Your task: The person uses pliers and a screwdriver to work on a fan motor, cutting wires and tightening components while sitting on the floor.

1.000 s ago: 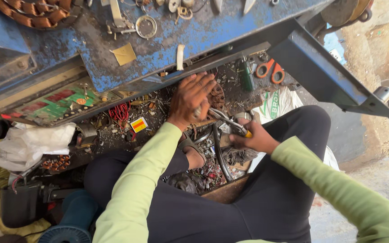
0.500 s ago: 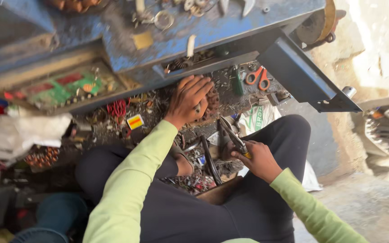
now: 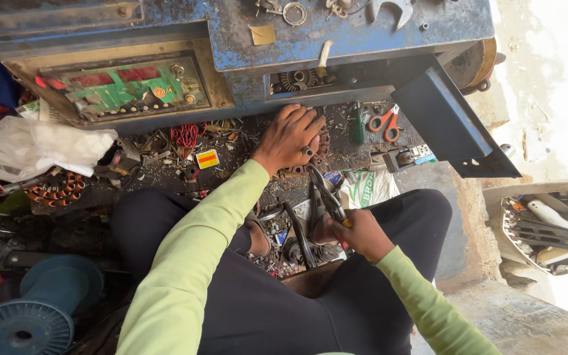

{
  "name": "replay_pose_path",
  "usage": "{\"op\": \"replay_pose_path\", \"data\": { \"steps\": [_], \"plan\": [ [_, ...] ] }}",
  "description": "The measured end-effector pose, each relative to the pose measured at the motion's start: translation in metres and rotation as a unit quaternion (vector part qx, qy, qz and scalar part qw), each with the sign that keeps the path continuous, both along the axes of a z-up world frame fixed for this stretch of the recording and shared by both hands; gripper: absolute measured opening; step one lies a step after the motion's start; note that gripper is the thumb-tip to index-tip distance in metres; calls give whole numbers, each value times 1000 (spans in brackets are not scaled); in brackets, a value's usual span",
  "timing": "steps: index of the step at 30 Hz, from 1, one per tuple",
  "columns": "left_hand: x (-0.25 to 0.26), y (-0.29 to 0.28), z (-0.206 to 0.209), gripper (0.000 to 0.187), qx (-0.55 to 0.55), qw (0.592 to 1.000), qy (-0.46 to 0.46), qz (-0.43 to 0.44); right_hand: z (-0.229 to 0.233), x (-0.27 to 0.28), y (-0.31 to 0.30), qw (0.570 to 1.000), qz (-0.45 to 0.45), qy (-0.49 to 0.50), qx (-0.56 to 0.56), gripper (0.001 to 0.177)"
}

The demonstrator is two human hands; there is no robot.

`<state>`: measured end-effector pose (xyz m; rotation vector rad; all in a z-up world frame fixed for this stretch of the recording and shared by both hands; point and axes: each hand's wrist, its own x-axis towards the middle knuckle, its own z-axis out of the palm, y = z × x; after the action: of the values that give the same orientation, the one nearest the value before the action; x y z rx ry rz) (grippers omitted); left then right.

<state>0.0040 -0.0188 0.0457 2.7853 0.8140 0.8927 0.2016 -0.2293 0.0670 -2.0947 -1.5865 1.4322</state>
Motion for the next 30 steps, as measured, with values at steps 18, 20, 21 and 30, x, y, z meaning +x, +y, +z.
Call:
{"op": "replay_pose_path", "data": {
  "steps": [18, 20, 21, 30],
  "plan": [
    [-9, -7, -6, 43, -122, 990, -72, -8, -30, -33, 2, 965, -202, 165, -2, 32],
    [-10, -3, -8, 42, -133, 988, -81, -11, -33, -27, 6, 968, -194, 160, -15, 33],
    [-12, -3, -9, 42, -142, 986, -87, -16, -35, -25, 6, 969, -189, 158, -27, 33],
    [-9, 1, -12, 46, -123, 989, -73, -24, -67, 26, 35, 980, 36, 82, 177, 35]
  ]
}}
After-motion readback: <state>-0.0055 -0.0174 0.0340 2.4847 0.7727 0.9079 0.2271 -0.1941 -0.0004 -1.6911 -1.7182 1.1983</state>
